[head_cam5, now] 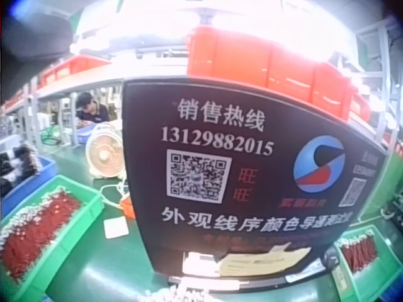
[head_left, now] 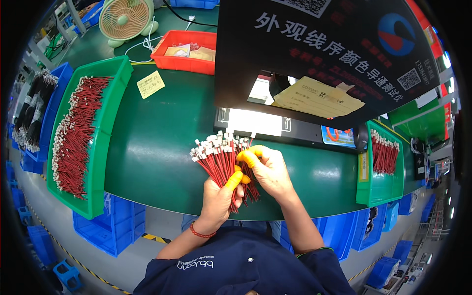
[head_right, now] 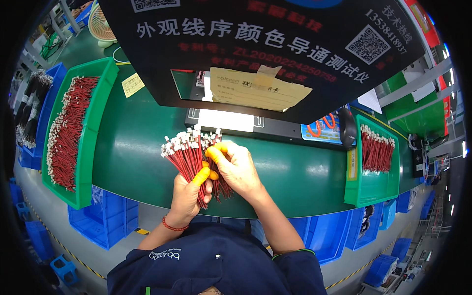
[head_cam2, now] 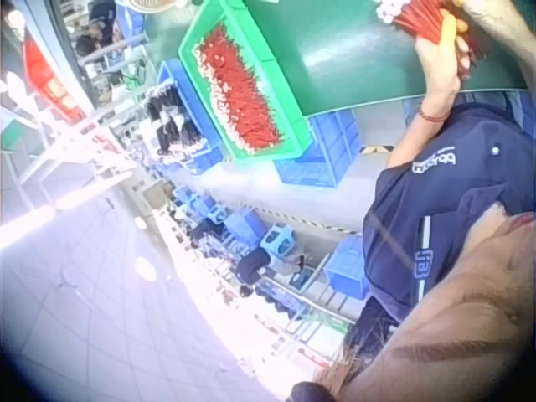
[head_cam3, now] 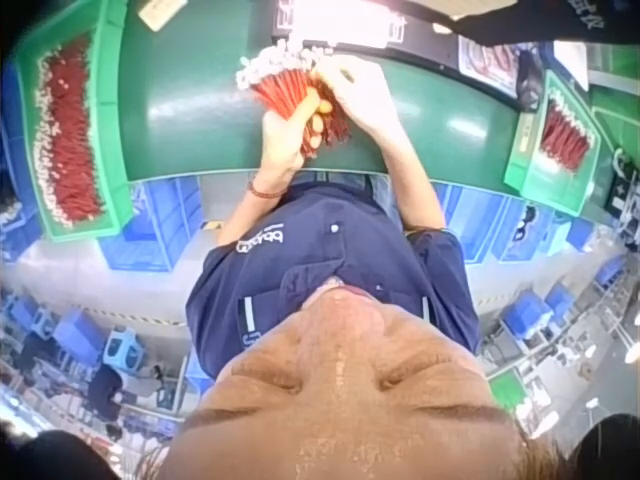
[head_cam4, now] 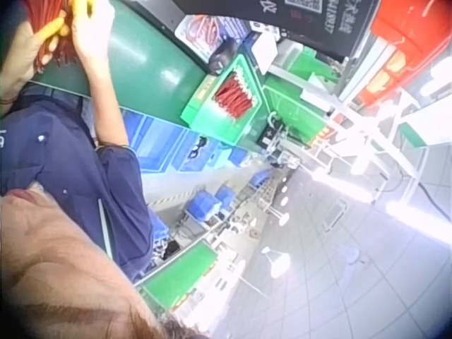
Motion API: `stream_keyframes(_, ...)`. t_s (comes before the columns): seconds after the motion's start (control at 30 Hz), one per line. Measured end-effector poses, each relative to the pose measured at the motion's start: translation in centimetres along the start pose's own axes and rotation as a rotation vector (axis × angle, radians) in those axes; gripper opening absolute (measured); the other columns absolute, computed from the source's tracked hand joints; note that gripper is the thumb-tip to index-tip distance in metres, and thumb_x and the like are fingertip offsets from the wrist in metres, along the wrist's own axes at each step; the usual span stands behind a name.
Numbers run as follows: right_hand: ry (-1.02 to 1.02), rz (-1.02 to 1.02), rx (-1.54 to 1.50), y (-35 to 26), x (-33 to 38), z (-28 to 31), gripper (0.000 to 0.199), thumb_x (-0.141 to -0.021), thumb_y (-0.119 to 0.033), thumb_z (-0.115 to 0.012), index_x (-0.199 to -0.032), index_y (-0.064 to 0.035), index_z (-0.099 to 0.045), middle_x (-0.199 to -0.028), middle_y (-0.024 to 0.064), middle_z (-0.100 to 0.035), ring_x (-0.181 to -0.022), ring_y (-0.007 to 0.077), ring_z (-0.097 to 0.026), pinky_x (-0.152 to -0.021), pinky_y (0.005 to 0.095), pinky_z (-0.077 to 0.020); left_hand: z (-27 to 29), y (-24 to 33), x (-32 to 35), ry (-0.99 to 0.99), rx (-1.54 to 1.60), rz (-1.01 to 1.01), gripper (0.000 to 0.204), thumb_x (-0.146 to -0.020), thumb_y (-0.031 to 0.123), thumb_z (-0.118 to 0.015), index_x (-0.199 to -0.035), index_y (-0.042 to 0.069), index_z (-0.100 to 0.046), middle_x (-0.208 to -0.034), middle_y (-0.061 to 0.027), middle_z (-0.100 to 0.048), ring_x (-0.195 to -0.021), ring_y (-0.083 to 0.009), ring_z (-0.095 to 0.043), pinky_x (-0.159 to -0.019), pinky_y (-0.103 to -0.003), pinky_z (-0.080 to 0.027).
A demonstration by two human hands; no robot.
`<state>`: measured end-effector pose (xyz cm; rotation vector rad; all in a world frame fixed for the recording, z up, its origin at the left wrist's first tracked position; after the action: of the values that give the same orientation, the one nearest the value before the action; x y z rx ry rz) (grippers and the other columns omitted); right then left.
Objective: The person assembles red wire harness components by hand at a factory workstation, taking red wires and white connectors from component bins and joining them together.
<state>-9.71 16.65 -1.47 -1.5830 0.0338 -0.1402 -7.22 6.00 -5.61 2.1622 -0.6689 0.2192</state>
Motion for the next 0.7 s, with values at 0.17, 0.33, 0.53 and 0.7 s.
stream_keyframes(0.17,0.112,-0.392,-0.265,2.7,-0.5,1.8,0.027,-0.085,-0.027,-0.051,-0.071,-0.004,-0.053,-0.052,-0.003,-0.04,-0.035,0.0011,-0.025,-0.032,0.0162,-0.0193,0.7,1.2,0.1,0.047,-0.09,-0.075,0.02,-0.087,0.012,-0.047,-0.103,0.0,-0.049,-0.073,-0.0083,-0.059,-0.042,-0.0038,-0.041,-0.034,-0.016,-0.032)
stream_keyframes(0.33,0.121,-0.306,-0.356,3.4,-1.2,2.3,0.025,-0.085,-0.026,-0.05,-0.074,-0.0035,-0.053,-0.054,-0.001,-0.042,-0.035,0.0027,-0.028,-0.031,0.0171,-0.0249,1.0,1.5,0.0,0.061,-0.067,-0.074,0.017,-0.085,0.01,-0.05,-0.099,0.0,-0.051,-0.072,-0.0083,-0.059,-0.042,-0.0036,-0.042,-0.033,-0.016,-0.033)
stream_keyframes(0.53,0.096,-0.197,-0.165,0.8,-0.3,1.4,0.018,-0.083,-0.018,-0.055,-0.081,-0.0004,-0.055,-0.059,0.0014,-0.051,-0.038,0.0035,-0.039,-0.033,0.0174,-0.0312,1.0,1.3,-0.1,0.073,-0.046,-0.036,0.014,-0.083,0.009,-0.053,-0.094,0.0,-0.053,-0.071,-0.0089,-0.06,-0.043,-0.0048,-0.045,-0.032,-0.016,-0.034)
stream_keyframes(0.7,0.031,-0.208,-0.075,0.1,0.3,-0.4,0.013,-0.082,-0.013,-0.057,-0.083,-0.0002,-0.057,-0.058,-0.0003,-0.051,-0.04,0.0022,-0.038,-0.034,0.0175,-0.031,0.7,0.4,-0.1,0.034,0.011,-0.009,0.014,-0.083,0.008,-0.052,-0.093,-0.001,-0.053,-0.071,-0.0094,-0.06,-0.044,-0.0061,-0.047,-0.031,-0.016,-0.035)
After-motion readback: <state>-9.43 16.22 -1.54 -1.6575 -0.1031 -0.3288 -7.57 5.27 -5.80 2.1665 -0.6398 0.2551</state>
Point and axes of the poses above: each hand's wrist, its own x-axis away from the middle knuckle, its own z-axis out of the back of the hand, y = z × x, the point moved 9 cm from there along -x, towards the middle knuckle
